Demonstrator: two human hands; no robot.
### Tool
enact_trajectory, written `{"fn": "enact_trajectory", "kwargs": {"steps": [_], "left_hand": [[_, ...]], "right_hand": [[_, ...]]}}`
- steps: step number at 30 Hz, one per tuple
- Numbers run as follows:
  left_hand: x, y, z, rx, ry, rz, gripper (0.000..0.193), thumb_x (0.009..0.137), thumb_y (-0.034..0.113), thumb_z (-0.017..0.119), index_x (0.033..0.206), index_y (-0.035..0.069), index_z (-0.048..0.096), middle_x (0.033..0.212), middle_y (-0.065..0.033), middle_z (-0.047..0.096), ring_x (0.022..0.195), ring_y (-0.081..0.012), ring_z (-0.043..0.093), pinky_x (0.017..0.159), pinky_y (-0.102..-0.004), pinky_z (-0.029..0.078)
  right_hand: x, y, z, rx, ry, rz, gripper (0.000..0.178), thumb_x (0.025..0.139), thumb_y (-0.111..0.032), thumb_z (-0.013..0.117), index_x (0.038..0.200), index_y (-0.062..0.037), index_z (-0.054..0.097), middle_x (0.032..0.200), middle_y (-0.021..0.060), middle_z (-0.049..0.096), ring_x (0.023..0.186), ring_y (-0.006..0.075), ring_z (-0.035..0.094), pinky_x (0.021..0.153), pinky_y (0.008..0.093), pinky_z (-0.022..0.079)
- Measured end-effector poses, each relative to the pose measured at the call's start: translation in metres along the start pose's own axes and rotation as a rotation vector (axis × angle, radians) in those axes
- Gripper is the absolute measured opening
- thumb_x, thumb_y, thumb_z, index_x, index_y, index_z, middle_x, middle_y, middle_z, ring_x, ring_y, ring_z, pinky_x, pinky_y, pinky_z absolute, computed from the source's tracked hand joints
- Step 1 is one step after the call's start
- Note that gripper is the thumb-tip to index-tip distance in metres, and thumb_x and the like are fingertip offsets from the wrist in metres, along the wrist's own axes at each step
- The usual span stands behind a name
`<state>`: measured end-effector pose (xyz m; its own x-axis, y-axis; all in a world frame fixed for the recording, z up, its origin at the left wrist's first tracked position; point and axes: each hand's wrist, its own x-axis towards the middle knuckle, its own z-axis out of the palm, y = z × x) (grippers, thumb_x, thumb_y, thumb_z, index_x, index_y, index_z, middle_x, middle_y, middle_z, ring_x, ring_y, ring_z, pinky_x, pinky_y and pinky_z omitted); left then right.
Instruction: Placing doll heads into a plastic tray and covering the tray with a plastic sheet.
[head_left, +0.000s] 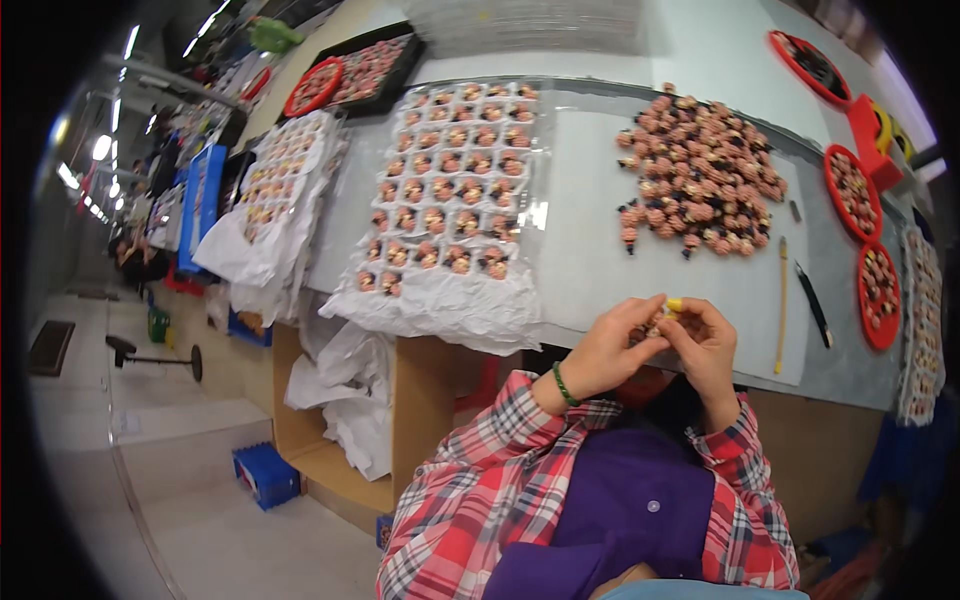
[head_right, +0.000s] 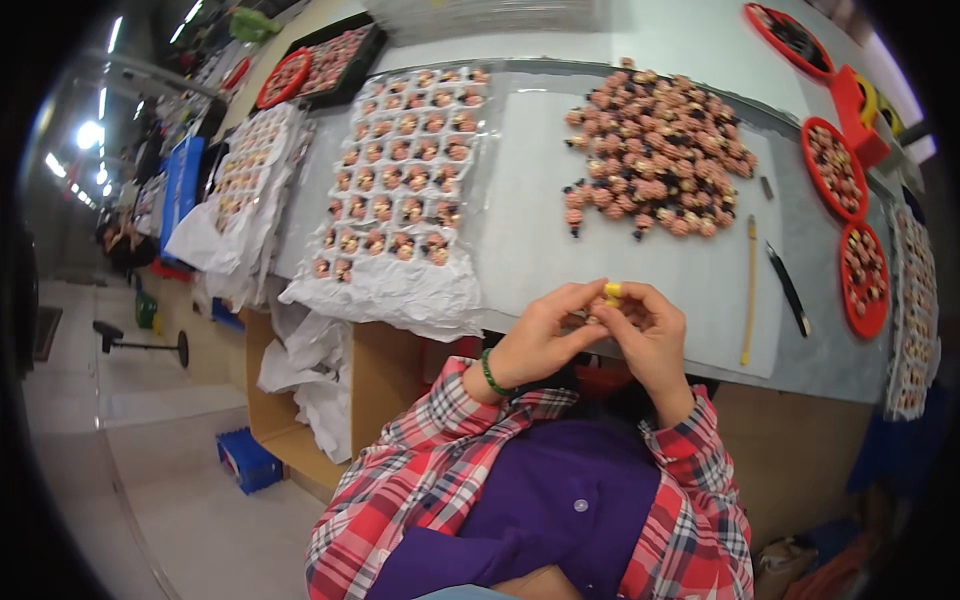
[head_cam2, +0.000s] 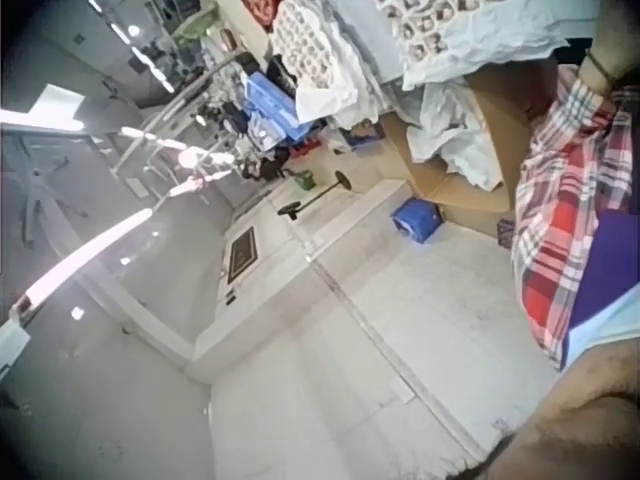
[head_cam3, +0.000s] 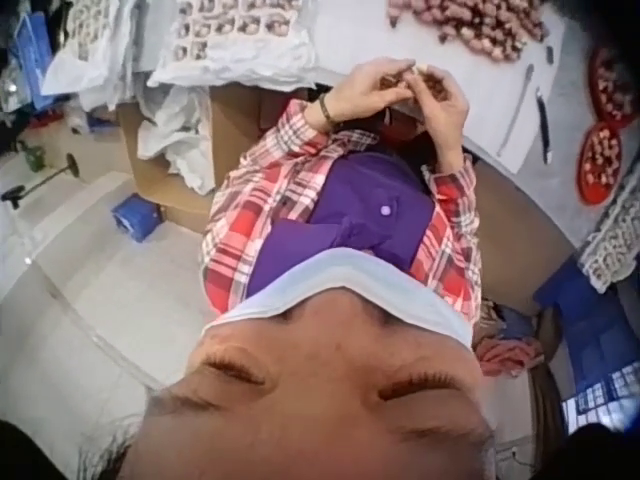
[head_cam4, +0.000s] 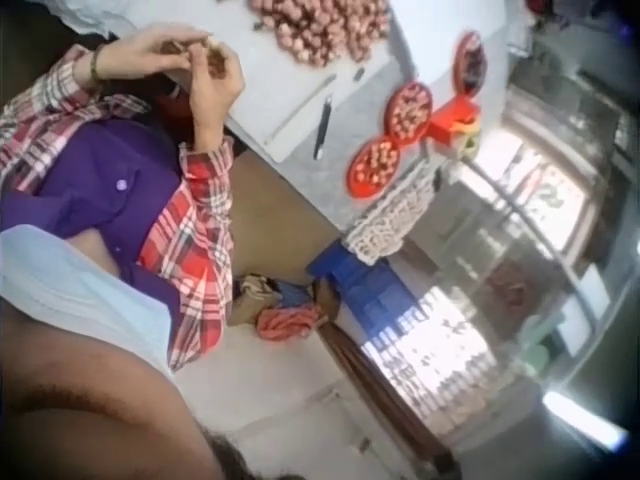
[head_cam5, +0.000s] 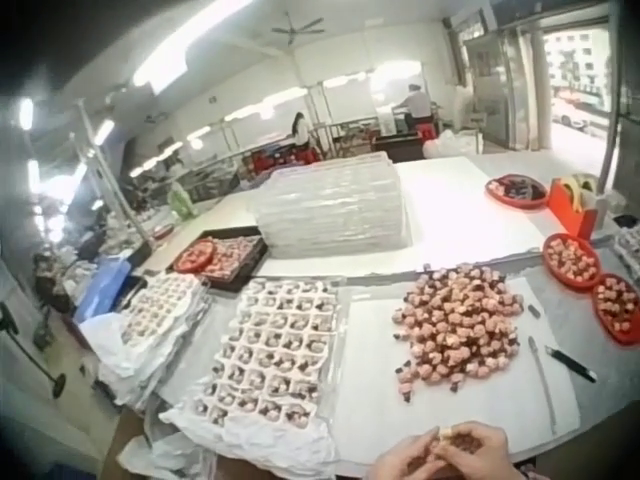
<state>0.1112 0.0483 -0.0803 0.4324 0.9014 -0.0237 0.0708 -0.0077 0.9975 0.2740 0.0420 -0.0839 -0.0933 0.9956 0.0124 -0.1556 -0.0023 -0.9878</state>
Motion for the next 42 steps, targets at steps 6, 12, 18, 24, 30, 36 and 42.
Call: {"fn": "enact_trajectory", "kwargs": {"steps": [6, 12, 18, 24, 30, 36, 42], "left_hand": [[-0.025, 0.019, -0.035, 0.180, 0.254, 0.016, 0.043, 0.084, 0.010, 0.063, 0.124, 0.002, 0.051, 0.108, -0.0092, 0.058, 0.095, -0.0147, 0.057, 0.079, -0.0263, 0.049], [-0.071, 0.023, -0.127, 0.706, 0.874, 0.026, 0.042, 0.078, 0.003, 0.060, 0.119, -0.003, 0.053, 0.089, -0.0122, 0.057, 0.081, -0.0226, 0.055, 0.073, -0.0325, 0.046], [-0.092, -0.013, -0.177, 1.114, 0.823, -0.183, 0.047, 0.079, 0.002, 0.055, 0.124, -0.005, 0.046, 0.111, -0.0208, 0.053, 0.091, -0.0341, 0.048, 0.081, -0.0405, 0.040], [-0.093, -0.028, -0.162, 1.475, 0.733, -0.377, 0.053, 0.095, 0.029, 0.042, 0.138, 0.000, 0.032, 0.144, -0.0241, 0.028, 0.132, -0.0422, 0.022, 0.104, -0.0536, 0.018], [-0.086, -0.032, -0.158, 1.308, 0.699, -0.419, 0.061, 0.097, 0.042, 0.032, 0.143, 0.003, 0.021, 0.148, -0.0240, 0.016, 0.138, -0.0419, 0.006, 0.105, -0.0612, 0.004], [-0.059, 0.003, -0.113, 1.020, 0.837, 0.098, 0.039, 0.092, 0.017, 0.049, 0.127, 0.000, 0.047, 0.135, -0.0221, 0.041, 0.131, -0.0388, 0.029, 0.106, -0.0476, 0.022], [-0.018, -0.005, -0.034, 0.201, 0.400, 0.050, 0.027, 0.090, 0.005, 0.054, 0.116, -0.003, 0.054, 0.106, -0.0099, 0.060, 0.091, -0.0145, 0.057, 0.081, -0.0264, 0.046]], "right_hand": [[0.004, 0.002, -0.004, -0.164, -0.053, -0.076, 0.021, 0.089, -0.010, 0.060, 0.108, -0.0007, 0.057, 0.084, 0.0014, 0.057, 0.068, 0.0074, 0.054, 0.058, 0.0194, 0.044], [0.008, 0.006, -0.012, -0.132, -0.002, 0.005, 0.019, 0.090, -0.010, 0.058, 0.107, 0.0004, 0.058, 0.086, 0.0032, 0.059, 0.069, 0.0072, 0.053, 0.060, 0.0201, 0.044], [0.011, -0.001, -0.011, -0.176, 0.006, 0.013, 0.019, 0.090, -0.007, 0.058, 0.107, 0.0009, 0.058, 0.085, 0.0028, 0.060, 0.070, 0.0069, 0.054, 0.061, 0.0199, 0.044], [0.036, -0.013, -0.025, -0.550, 0.165, -0.195, 0.021, 0.083, -0.007, 0.064, 0.102, 0.0030, 0.060, 0.083, 0.0036, 0.062, 0.070, 0.0088, 0.057, 0.061, 0.0216, 0.046], [0.060, -0.010, -0.032, -0.950, 0.303, -0.290, 0.029, 0.079, -0.016, 0.068, 0.102, 0.0002, 0.060, 0.085, 0.0099, 0.062, 0.065, 0.0180, 0.058, 0.058, 0.0291, 0.047], [0.072, 0.001, -0.023, -1.208, 0.321, -0.392, 0.028, 0.081, -0.022, 0.066, 0.099, -0.0012, 0.060, 0.088, 0.0130, 0.062, 0.069, 0.0264, 0.061, 0.063, 0.0356, 0.050], [0.049, -0.003, -0.018, -0.941, 0.167, -0.267, 0.024, 0.079, -0.010, 0.065, 0.101, -0.0018, 0.061, 0.086, 0.0126, 0.063, 0.076, 0.0266, 0.061, 0.065, 0.0341, 0.051]]}}
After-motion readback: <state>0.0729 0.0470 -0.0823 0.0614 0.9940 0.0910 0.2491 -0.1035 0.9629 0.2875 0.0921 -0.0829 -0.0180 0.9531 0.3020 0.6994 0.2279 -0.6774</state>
